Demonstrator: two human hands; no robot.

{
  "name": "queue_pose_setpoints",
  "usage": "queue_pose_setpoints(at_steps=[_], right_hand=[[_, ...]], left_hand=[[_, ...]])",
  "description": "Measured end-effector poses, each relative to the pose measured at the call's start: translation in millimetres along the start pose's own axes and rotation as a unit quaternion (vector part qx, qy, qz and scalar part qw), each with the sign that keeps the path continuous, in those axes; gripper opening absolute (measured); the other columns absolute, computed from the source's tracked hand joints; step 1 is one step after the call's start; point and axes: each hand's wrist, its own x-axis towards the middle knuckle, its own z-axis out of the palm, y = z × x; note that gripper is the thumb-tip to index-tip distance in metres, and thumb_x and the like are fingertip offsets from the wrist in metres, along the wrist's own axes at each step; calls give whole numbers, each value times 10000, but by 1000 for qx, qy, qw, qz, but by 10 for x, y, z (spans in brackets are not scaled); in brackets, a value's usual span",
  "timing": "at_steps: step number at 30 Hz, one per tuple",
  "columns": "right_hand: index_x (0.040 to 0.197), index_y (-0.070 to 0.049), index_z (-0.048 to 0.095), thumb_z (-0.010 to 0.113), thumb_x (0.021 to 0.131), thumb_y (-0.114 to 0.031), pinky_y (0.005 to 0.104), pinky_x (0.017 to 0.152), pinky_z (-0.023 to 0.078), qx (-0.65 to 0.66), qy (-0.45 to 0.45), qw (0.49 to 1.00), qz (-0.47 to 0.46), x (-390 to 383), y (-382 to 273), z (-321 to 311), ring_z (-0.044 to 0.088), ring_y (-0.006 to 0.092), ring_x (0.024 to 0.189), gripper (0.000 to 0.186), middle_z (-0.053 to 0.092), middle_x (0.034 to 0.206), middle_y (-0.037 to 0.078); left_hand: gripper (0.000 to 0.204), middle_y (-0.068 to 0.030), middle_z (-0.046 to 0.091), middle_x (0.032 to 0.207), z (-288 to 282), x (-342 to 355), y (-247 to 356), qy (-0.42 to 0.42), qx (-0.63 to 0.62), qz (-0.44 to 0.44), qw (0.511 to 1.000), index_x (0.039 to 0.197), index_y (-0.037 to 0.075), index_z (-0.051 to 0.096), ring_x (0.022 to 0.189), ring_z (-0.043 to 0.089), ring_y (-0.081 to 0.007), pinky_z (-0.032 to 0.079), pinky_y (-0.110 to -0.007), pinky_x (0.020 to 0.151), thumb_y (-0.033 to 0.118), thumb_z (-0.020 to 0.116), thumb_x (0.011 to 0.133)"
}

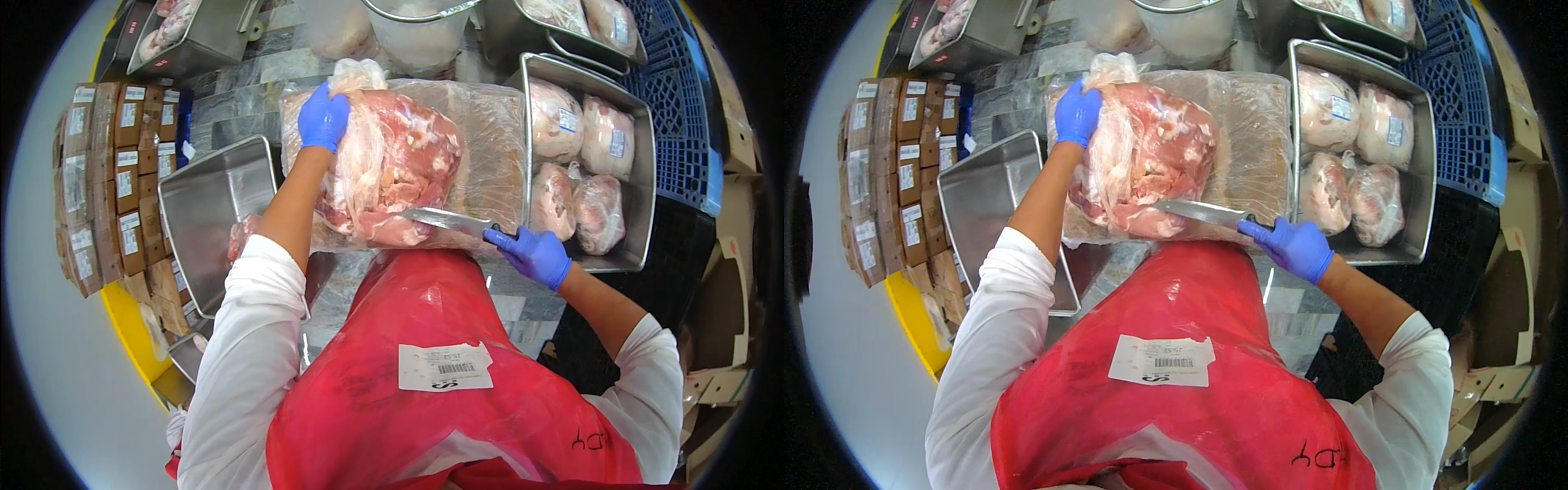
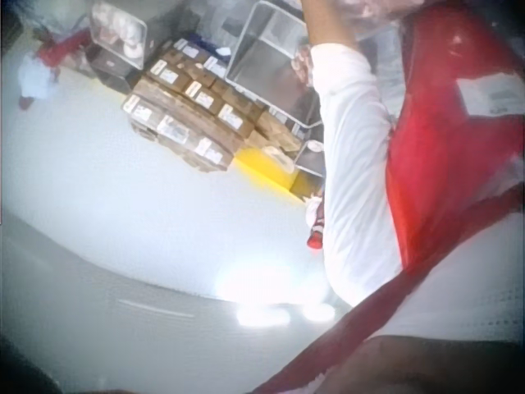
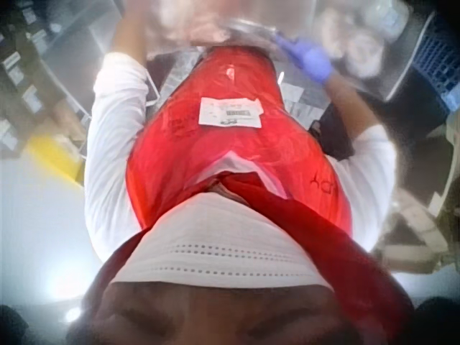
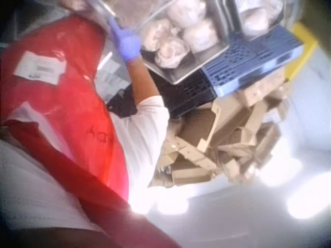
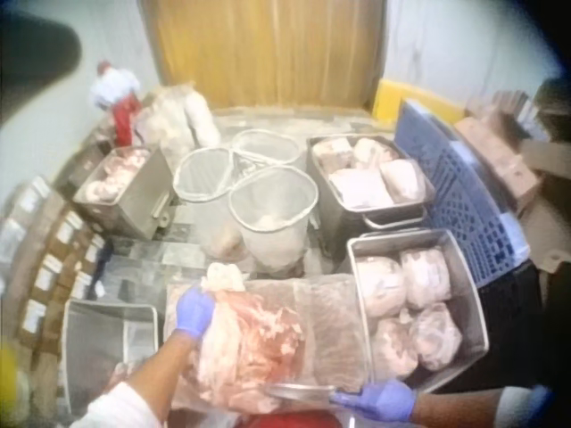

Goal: The person uses a knife to cut a large piece of raw meat on a cutting board. They separate portions and place them into a metal tray. The person wears blue gloves and a red apron while working at a stainless steel table.

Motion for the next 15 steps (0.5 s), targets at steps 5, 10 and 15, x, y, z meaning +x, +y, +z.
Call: queue_pose_setpoints(at_steps=[5, 10, 15], right_hand=[[1450, -406, 523, 666, 931, -283, 404, 437, 481, 46, 11, 997, 57, -51, -420, -46, 556, 276, 487, 553, 541, 730, 93], [1428, -372, 554, 656, 945, -309, 429, 534, 526, 77, -19, 989, 125, -140, -577, -452, 641, 298, 612, 498, 627, 787, 108], [1401, -320, 595, 664, 937, -281, 437, 572, 531, 103, -29, 979, 174, -273, -830, -911, 652, 332, 640, 470, 659, 786, 141]], left_hand=[[556, -293, 675, 1177, 18, -9, 5, 9, 10, 29, 999, 1296, 19, 634, 1116, 639, -455, 488, -489, 982, 360, 557, 864], [559, -307, 670, 1184, 19, -90, -263, 30, -18, -23, 999, 1296, -21, 617, 1116, 640, -459, 490, -490, 978, 335, 562, 868], [548, -313, 672, 1175, 44, -319, -386, 91, -36, -62, 993, 1275, -55, 613, 1101, 649, -458, 495, -485, 968, 308, 562, 868]])
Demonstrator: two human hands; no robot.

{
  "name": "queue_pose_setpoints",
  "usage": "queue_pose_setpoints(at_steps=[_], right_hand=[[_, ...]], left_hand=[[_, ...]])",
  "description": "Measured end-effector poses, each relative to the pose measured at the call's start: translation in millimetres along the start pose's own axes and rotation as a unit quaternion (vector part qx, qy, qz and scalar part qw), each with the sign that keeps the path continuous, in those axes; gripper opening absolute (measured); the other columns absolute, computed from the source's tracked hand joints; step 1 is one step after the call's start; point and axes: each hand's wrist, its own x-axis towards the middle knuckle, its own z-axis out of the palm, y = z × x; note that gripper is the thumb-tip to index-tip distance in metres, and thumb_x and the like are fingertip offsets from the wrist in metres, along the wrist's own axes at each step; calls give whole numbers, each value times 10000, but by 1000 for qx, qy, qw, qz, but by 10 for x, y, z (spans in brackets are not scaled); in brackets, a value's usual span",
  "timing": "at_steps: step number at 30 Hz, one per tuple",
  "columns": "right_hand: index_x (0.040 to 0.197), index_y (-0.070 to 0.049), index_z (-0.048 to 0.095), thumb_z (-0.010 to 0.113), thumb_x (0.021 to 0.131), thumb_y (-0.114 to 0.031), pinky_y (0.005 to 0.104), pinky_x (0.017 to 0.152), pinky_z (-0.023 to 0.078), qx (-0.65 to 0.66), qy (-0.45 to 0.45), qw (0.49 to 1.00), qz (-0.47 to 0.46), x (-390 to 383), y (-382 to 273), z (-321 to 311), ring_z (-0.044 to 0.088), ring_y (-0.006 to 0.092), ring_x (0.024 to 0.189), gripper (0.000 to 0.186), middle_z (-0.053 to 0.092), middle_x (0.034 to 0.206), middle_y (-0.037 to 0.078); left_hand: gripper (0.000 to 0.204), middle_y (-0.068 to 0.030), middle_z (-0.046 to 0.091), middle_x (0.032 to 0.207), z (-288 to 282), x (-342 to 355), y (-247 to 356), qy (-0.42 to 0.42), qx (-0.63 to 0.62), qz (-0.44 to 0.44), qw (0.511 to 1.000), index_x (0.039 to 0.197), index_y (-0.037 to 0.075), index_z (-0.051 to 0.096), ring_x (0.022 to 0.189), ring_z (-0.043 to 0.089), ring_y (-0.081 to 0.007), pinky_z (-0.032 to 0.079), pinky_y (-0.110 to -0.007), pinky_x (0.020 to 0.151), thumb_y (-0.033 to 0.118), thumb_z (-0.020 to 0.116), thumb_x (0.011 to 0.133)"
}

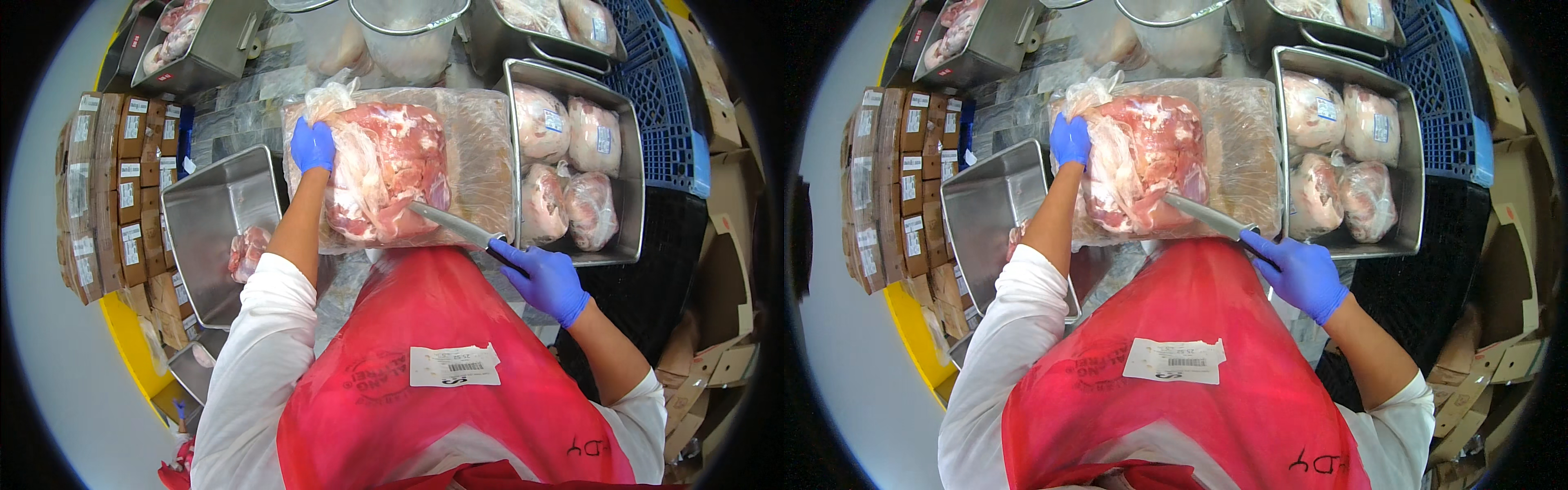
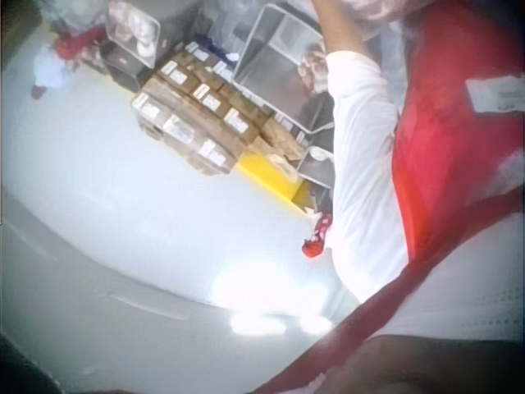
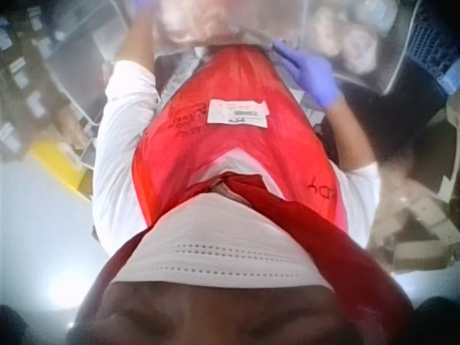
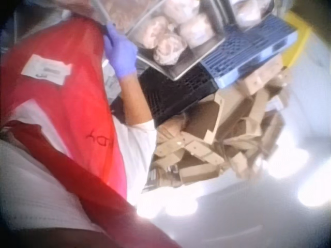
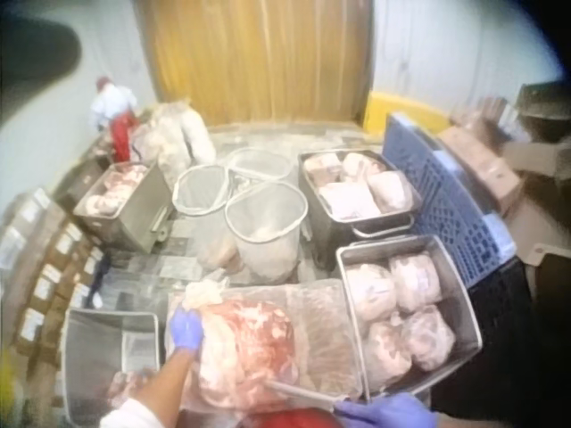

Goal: The person uses a knife to cut a large piece of raw meat on a cutting board. They separate portions and place them into a metal tray. The person wears blue gloves and a red apron while working at a stainless steel table.

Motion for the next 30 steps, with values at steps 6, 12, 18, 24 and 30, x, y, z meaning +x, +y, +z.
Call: queue_pose_setpoints(at_steps=[6, 12, 18, 24, 30], right_hand=[[1400, -306, 604, 679, 920, -296, 441, 552, 521, -109, 10, 994, 25, -416, -281, -334, 636, 323, 590, 486, 625, 739, 139], [1375, -265, 619, 655, 931, -275, 435, 514, 509, -180, 2, 983, -17, -346, -523, -375, 633, 304, 579, 445, 626, 737, 115], [1350, -244, 640, 639, 941, -259, 412, 463, 481, -280, -7, 960, -27, -228, -883, -534, 620, 265, 553, 409, 590, 692, 103], [1362, -245, 638, 626, 946, -231, 397, 431, 463, -298, -35, 952, -54, -95, -718, -643, 595, 253, 520, 416, 565, 678, 97], [1389, -293, 607, 658, 910, -212, 413, 432, 471, -233, -21, 971, -52, -63, -416, -230, 579, 280, 486, 488, 564, 702, 118]], left_hand=[[490, -307, 681, 1158, 93, 81, -199, 51, -162, -23, 985, 1216, -40, 648, 1072, 659, -459, 510, -478, 938, 293, 570, 865], [542, -274, 679, 1206, 172, 269, -188, -80, -105, 112, 985, 1274, 17, 656, 1124, 647, -442, 492, -488, 989, 347, 592, 849], [505, -257, 674, 1224, 9, 52, -18, -46, -84, 70, 993, 1281, 79, 670, 1140, 634, -445, 494, -492, 990, 319, 574, 847], [503, -261, 684, 1189, -224, -116, 189, -59, -64, 24, 996, 1275, 61, 667, 1105, 646, -446, 496, -501, 972, 311, 554, 853], [566, -279, 671, 1220, -1, 25, 18, -24, -11, 2, 1000, 1331, 26, 628, 1138, 642, -439, 488, -484, 1000, 333, 554, 861]])
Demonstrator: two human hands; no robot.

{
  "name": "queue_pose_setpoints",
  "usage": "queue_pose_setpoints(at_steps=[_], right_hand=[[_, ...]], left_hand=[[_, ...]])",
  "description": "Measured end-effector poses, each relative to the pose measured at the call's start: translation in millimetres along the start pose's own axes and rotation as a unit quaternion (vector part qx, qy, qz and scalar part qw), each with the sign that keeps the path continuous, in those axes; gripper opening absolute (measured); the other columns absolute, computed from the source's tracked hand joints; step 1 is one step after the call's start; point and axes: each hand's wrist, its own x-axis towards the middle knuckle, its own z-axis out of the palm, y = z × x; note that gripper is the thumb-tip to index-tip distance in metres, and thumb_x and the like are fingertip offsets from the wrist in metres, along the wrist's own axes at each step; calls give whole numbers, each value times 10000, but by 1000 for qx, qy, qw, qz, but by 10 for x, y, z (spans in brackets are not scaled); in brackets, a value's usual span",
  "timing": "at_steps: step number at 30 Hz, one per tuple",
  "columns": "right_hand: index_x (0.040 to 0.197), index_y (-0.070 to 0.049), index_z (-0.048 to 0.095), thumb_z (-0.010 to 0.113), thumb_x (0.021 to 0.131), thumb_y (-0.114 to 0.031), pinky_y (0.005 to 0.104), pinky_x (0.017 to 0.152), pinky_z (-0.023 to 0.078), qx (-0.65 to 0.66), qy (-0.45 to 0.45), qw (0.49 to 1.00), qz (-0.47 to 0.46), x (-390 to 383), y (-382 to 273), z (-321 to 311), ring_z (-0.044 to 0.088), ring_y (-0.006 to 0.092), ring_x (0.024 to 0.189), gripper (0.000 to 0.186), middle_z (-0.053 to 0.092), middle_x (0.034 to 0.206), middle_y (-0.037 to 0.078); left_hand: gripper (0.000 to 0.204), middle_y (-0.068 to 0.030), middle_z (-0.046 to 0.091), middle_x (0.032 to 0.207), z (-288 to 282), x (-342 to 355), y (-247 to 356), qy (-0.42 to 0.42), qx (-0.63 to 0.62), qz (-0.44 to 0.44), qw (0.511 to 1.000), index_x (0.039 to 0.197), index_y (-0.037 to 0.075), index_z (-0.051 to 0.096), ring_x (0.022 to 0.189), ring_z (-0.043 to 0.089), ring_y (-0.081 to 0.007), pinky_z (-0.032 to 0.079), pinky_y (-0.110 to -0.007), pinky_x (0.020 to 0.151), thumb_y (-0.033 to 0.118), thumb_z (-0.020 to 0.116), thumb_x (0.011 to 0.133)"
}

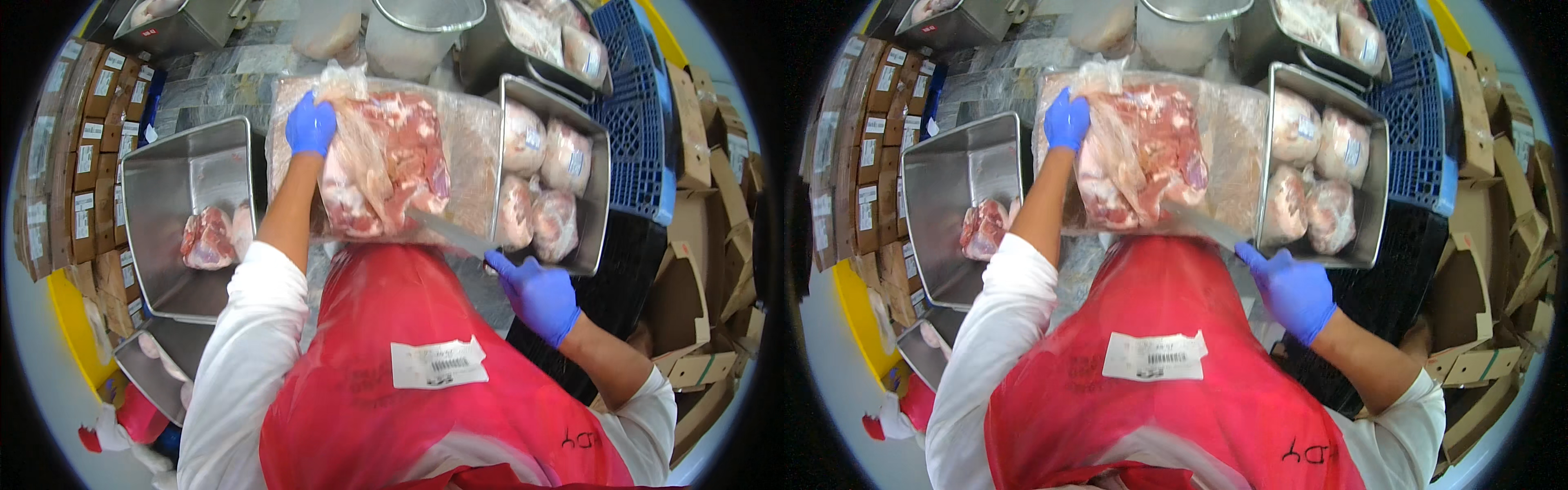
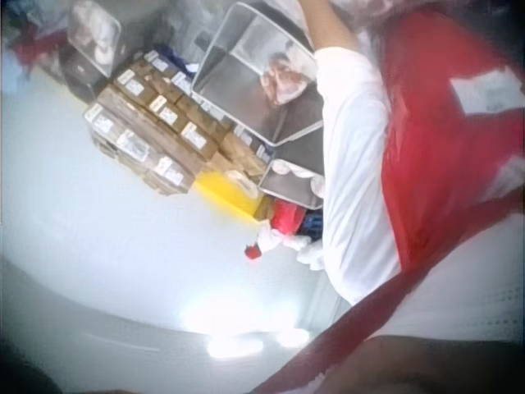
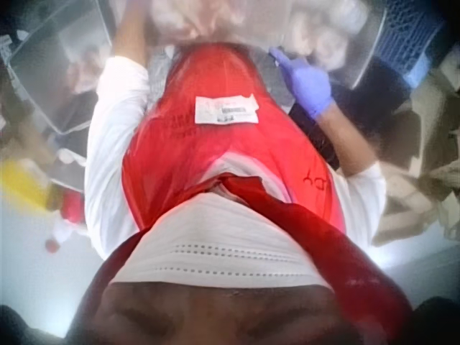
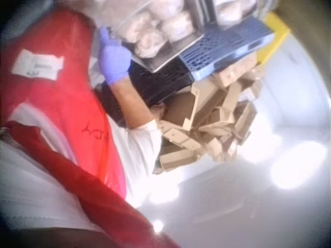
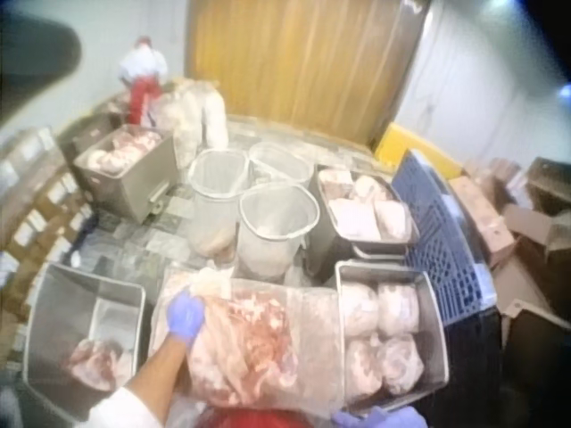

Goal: The person uses a knife to cut a large piece of raw meat on a cutting board. They separate portions and place them into a metal tray. The person wears blue gloves and a red apron while working at a stainless steel table.

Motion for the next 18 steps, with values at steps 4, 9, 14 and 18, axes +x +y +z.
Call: queue_pose_setpoints(at_steps=[4, 9, 14, 18], right_hand=[[1400, -341, 590, 661, 923, -230, 411, 427, 474, 20, 19, 1000, 14, -57, 162, 334, 573, 286, 478, 494, 544, 702, 116], [1405, -359, 580, 667, 935, -269, 418, 429, 483, 71, 108, 992, -10, -99, 498, 1442, 577, 287, 491, 487, 535, 735, 110], [1411, -354, 567, 688, 936, -284, 437, 475, 496, 194, 191, 962, -36, 140, 605, 2562, 583, 315, 525, 496, 540, 766, 110], [1425, -353, 560, 681, 943, -304, 450, 497, 503, 199, 188, 962, 1, 101, 508, 2586, 597, 333, 550, 499, 547, 765, 122]], left_hand=[[587, -286, 659, 1244, -60, -1, 55, -35, 41, -19, 998, 1350, 27, 619, 1160, 637, -436, 484, -473, 1014, 350, 560, 864], [589, -286, 658, 1249, -166, 19, 153, -64, 49, -19, 997, 1349, 21, 622, 1171, 635, -428, 475, -465, 1030, 339, 557, 857], [576, -283, 659, 1250, -175, 32, 53, -32, 69, -6, 997, 1339, 24, 629, 1177, 632, -431, 473, -460, 1032, 316, 551, 848], [563, -277, 666, 1242, -255, 25, 197, -32, 68, -18, 997, 1319, 21, 639, 1170, 633, -437, 475, -460, 1027, 307, 554, 842]])
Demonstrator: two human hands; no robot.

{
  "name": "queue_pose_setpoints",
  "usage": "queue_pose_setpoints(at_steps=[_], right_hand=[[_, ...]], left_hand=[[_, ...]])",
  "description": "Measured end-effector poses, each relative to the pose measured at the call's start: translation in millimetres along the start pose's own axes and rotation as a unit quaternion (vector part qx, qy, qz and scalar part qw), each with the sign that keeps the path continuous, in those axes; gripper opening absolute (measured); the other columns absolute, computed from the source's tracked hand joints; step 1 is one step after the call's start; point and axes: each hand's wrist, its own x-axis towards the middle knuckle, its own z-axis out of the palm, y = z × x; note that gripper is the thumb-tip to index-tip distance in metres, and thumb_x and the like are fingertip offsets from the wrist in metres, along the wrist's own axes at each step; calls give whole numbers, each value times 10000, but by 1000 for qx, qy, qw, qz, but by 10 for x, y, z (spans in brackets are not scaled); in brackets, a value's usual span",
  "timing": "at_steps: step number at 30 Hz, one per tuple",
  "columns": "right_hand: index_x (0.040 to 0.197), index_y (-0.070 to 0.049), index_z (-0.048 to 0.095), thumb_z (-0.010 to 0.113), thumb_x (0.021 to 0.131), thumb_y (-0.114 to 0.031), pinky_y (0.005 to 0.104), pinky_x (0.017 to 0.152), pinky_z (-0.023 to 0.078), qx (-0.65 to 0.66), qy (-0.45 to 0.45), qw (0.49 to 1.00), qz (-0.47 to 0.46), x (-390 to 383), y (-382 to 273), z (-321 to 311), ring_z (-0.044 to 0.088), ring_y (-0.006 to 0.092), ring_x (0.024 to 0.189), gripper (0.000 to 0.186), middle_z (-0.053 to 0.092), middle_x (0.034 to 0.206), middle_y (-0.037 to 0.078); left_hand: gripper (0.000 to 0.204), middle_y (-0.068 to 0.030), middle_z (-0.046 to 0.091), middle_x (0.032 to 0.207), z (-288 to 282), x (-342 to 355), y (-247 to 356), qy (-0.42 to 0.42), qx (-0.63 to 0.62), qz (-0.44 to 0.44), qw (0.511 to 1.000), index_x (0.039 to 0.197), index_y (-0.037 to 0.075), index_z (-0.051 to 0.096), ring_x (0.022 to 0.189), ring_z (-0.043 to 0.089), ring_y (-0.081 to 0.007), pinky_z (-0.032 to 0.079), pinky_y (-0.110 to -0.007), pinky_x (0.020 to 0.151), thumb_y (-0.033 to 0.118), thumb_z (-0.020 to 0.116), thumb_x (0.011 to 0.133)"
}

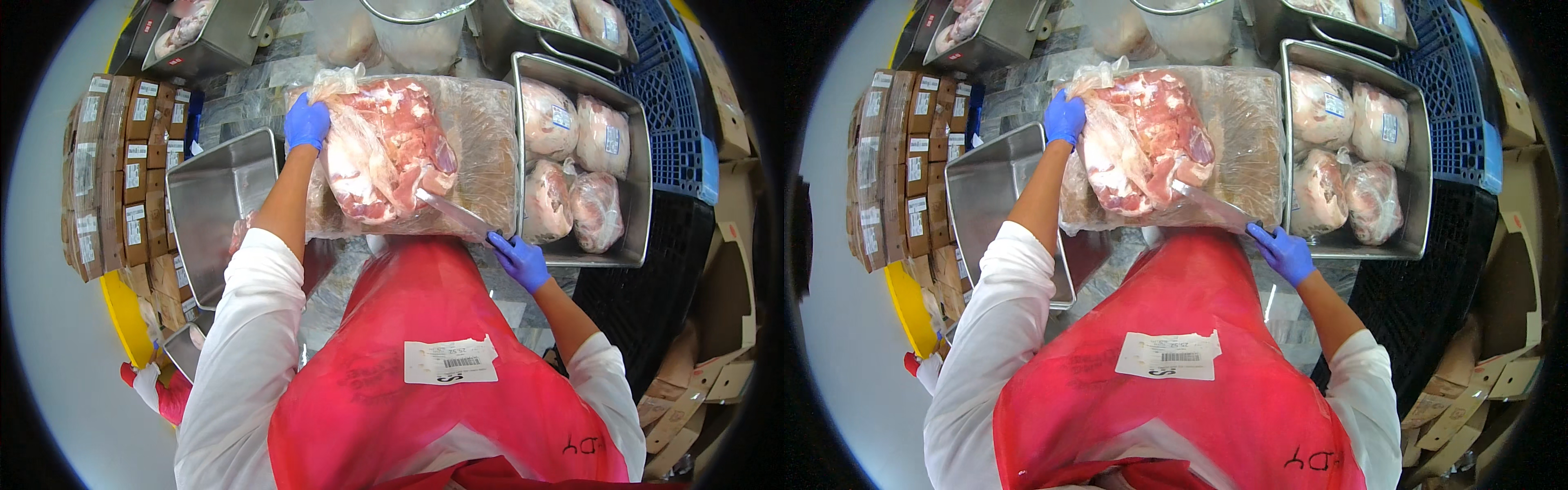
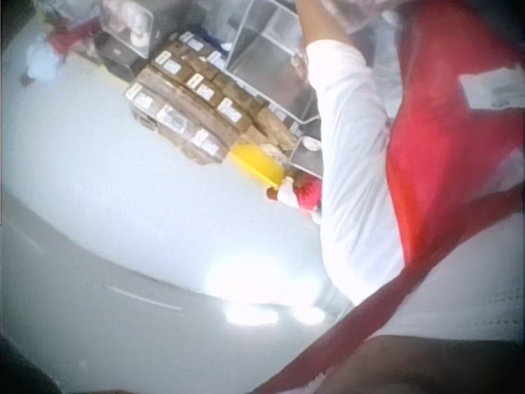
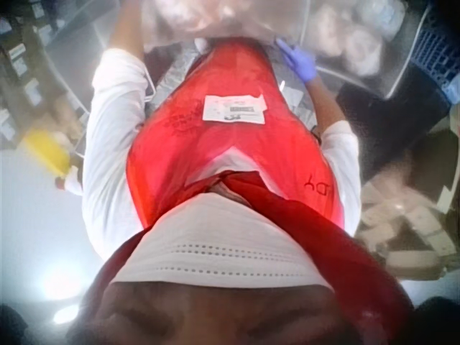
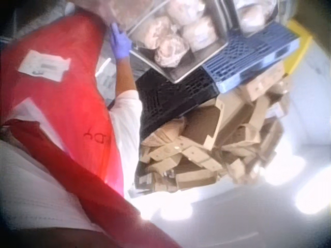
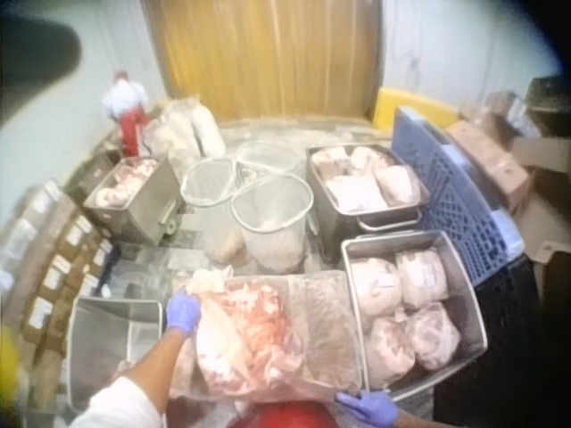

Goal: The person uses a knife to cut a large piece of raw meat on a cutting board. They separate portions and place them into a metal tray. The person wears blue gloves and a red apron while working at a stainless steel table.

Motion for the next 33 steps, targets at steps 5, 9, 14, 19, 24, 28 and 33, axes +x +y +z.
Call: queue_pose_setpoints(at_steps=[5, 9, 14, 19, 24, 28, 33], right_hand=[[1435, -365, 557, 668, 951, -310, 444, 499, 509, -34, -46, 998, 34, 116, -586, -1037, 601, 326, 543, 500, 568, 755, 124], [1419, -353, 580, 663, 947, -302, 421, 474, 492, -94, -63, 993, 33, 89, -813, -1632, 592, 300, 517, 482, 565, 704, 115], [1389, -331, 615, 670, 940, -311, 419, 474, 481, -131, -94, 986, 27, 137, -1017, -2008, 585, 294, 507, 453, 569, 686, 113], [1378, -294, 627, 674, 944, -316, 439, 511, 494, -111, -112, 987, 38, 347, -1229, -2021, 605, 324, 544, 436, 608, 709, 139], [1378, -224, 622, 668, 951, -292, 478, 592, 518, 38, -139, 984, 104, 391, -1301, -2007, 661, 391, 671, 435, 687, 819, 193], [1363, -187, 621, 630, 965, -257, 515, 624, 525, -19, -175, 979, 106, 571, -1561, -2120, 668, 407, 685, 404, 683, 782, 209], [1315, -164, 651, 627, 958, -277, 518, 635, 533, -78, -229, 963, 116, 1027, -1732, -2286, 675, 416, 704, 376, 690, 800, 211]], left_hand=[[535, -273, 677, 1216, -17, -60, -54, 5, -21, -3, 1000, 1289, 29, 657, 1152, 638, -438, 483, -463, 1010, 298, 561, 838], [506, -274, 681, 1203, 79, -104, -118, 24, -67, -17, 997, 1268, 50, 671, 1133, 644, -444, 493, -478, 987, 295, 561, 839], [509, -276, 676, 1210, 267, 10, -333, 28, -80, -26, 996, 1276, 54, 664, 1135, 642, -445, 491, -488, 990, 303, 549, 848], [518, -273, 671, 1222, 222, -73, -235, 38, -61, -33, 997, 1296, 61, 652, 1144, 637, -447, 482, -493, 1007, 307, 541, 853], [513, -277, 669, 1220, 113, -197, -207, 23, -85, -27, 996, 1288, 54, 654, 1144, 635, -450, 482, -494, 1006, 309, 545, 856], [516, -288, 670, 1203, 218, -200, -248, 57, -62, -18, 996, 1283, 34, 649, 1125, 642, -454, 491, -503, 982, 313, 547, 860], [518, -292, 671, 1196, 193, -224, -191, 29, -56, -19, 998, 1289, 32, 643, 1102, 653, -458, 508, -504, 960, 313, 549, 866]])
